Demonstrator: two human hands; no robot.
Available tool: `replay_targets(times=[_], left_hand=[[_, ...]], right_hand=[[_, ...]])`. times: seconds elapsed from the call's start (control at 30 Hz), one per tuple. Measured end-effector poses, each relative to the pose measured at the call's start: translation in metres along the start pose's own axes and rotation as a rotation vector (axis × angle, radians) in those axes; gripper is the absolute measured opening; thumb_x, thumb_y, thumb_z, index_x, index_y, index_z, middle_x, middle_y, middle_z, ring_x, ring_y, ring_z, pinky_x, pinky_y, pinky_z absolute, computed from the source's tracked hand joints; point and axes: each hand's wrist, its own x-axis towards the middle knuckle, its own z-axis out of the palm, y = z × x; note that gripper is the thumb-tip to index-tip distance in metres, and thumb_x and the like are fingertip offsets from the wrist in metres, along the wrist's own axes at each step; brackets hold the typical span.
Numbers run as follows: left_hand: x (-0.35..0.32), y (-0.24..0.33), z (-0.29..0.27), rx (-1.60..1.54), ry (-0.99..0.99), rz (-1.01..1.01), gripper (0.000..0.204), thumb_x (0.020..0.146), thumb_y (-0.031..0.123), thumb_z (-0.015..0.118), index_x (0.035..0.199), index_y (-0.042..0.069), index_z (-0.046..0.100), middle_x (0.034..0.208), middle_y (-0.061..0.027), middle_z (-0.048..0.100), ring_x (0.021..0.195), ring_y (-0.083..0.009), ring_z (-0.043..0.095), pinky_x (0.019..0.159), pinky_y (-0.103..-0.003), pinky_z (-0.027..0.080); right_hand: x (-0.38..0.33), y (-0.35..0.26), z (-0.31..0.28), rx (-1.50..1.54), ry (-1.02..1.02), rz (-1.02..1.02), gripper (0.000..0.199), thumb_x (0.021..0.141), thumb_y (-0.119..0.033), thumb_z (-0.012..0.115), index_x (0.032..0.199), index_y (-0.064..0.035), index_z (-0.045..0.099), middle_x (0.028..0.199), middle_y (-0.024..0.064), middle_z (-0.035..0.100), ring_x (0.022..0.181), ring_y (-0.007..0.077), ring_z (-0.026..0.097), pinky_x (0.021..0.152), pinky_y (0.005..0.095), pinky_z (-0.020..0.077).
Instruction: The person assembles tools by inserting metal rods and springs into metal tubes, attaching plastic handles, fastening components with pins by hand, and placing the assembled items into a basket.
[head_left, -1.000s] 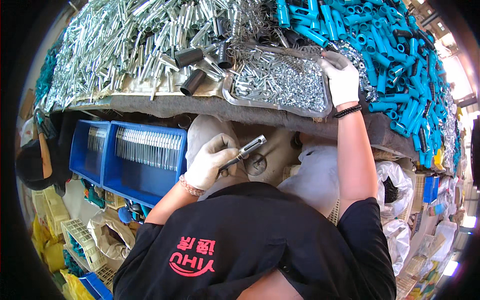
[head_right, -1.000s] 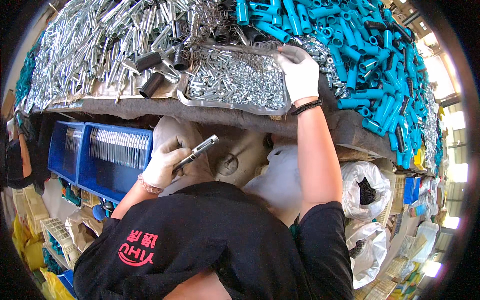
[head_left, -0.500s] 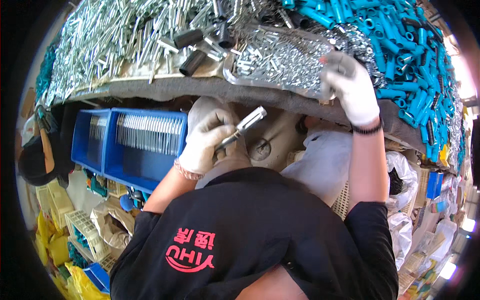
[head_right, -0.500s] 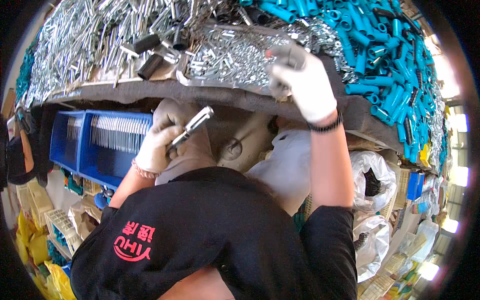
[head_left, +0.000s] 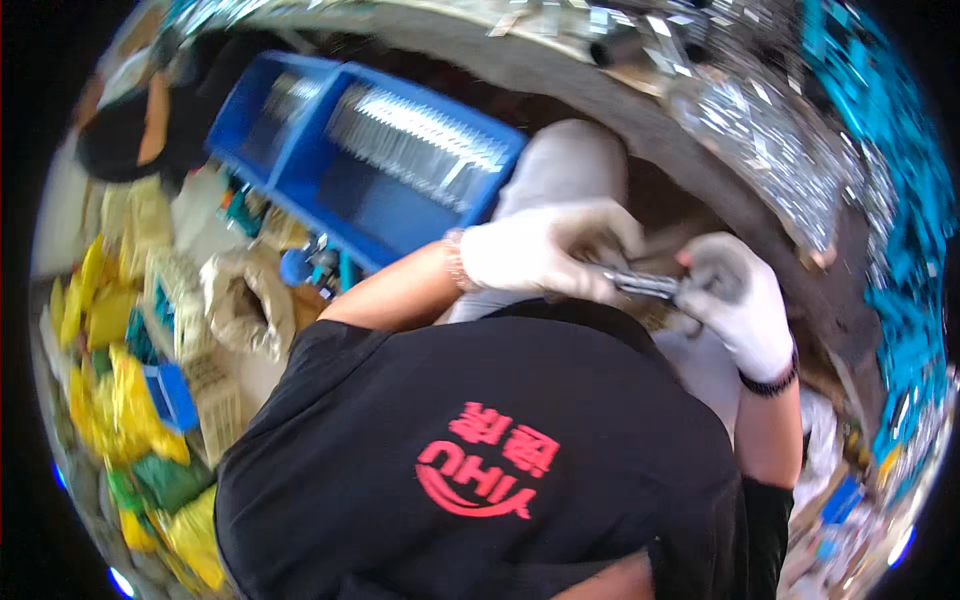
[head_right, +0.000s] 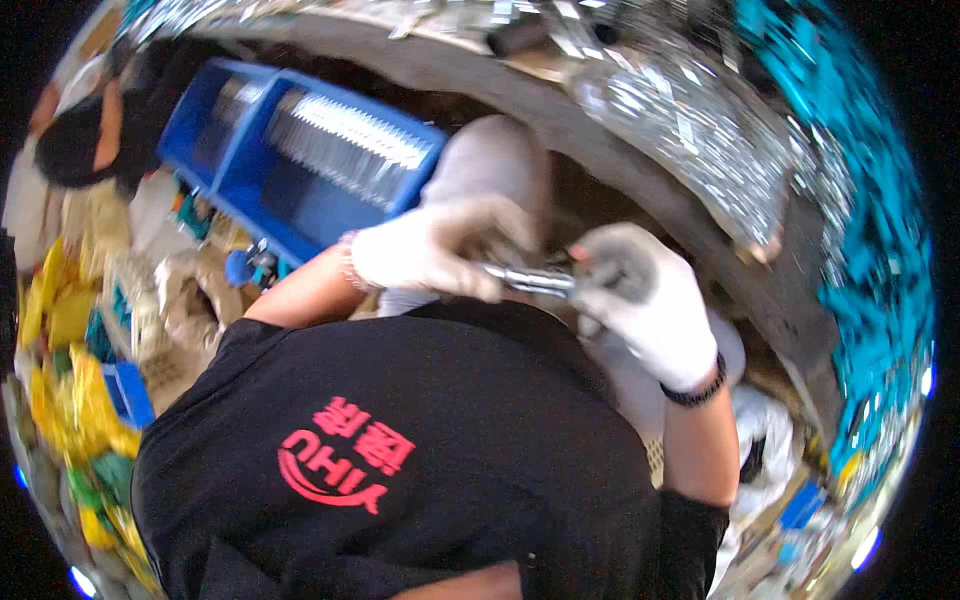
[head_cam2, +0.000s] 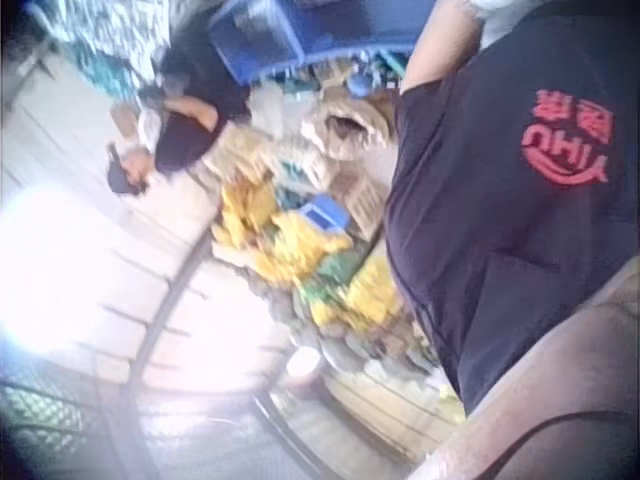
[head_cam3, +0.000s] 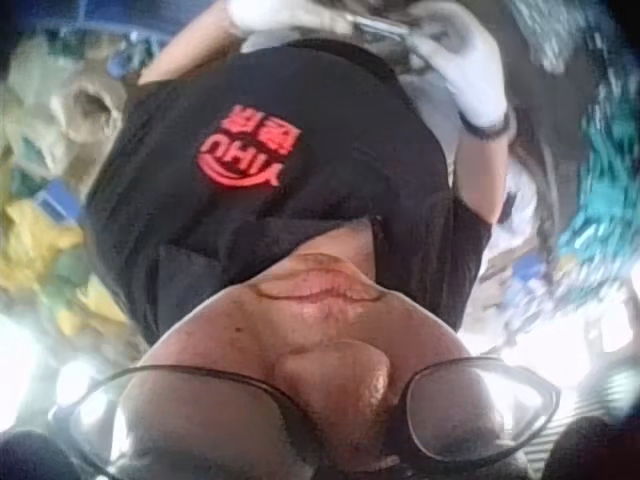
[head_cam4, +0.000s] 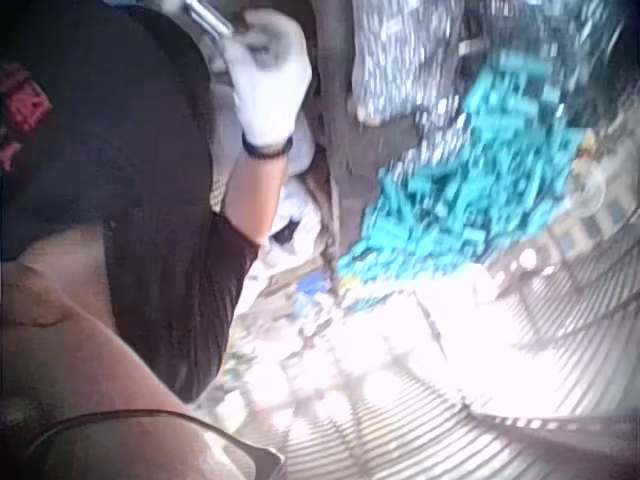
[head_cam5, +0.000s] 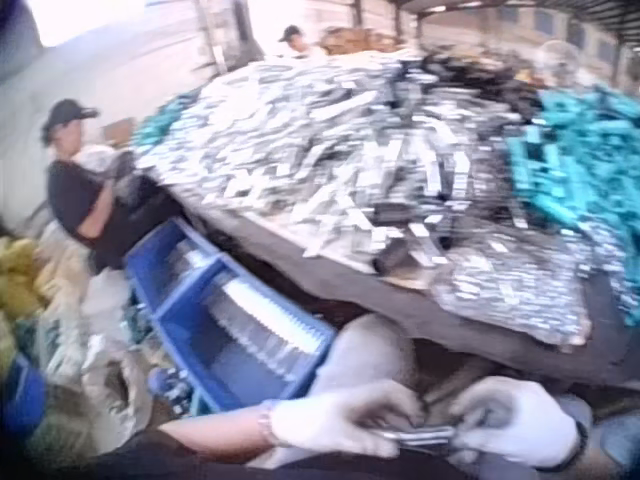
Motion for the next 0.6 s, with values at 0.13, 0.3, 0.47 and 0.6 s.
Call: replay_targets(times=[0.13,0.3,0.47,0.6], left_hand=[[-0.038,-0.002,-0.010,-0.078,-0.088,-0.217,0.042,0.092,0.015,0.071,0.129,0.001,0.057,0.119,-0.0084,0.063,0.100,-0.0146,0.060,0.087,-0.030,0.052],[-0.064,0.008,-0.028,-0.172,0.110,-0.376,0.038,0.094,0.016,0.067,0.130,0.005,0.060,0.108,-0.0056,0.067,0.079,-0.0077,0.059,0.065,-0.024,0.050],[-0.094,0.009,-0.091,0.333,0.635,-0.498,0.027,0.097,0.020,0.062,0.120,0.009,0.068,0.090,-0.0049,0.066,0.070,-0.0103,0.061,0.065,-0.027,0.051],[-0.128,-0.071,-0.199,1.022,1.061,-0.347,0.025,0.089,0.025,0.066,0.105,0.009,0.076,0.094,-0.0178,0.068,0.091,-0.0292,0.064,0.083,-0.037,0.051]], right_hand=[[0.028,0.038,0.027,-0.297,0.102,-0.409,0.021,0.078,-0.001,0.075,0.096,0.0033,0.066,0.091,0.0083,0.064,0.071,0.0135,0.066,0.062,0.0241,0.0526],[0.055,0.051,0.067,0.196,-0.073,0.182,0.030,0.085,-0.006,0.075,0.111,0.0037,0.065,0.098,0.0109,0.067,0.080,0.0143,0.068,0.067,0.0259,0.0552],[0.068,0.057,0.053,-0.011,0.148,-0.064,0.041,0.092,-0.014,0.066,0.128,0.0038,0.057,0.111,0.0135,0.065,0.095,0.0170,0.067,0.082,0.0288,0.0541],[0.056,0.080,0.035,0.031,0.229,0.044,0.034,0.095,-0.008,0.059,0.127,0.0035,0.057,0.112,0.0125,0.065,0.093,0.0157,0.066,0.080,0.0273,0.0542]])
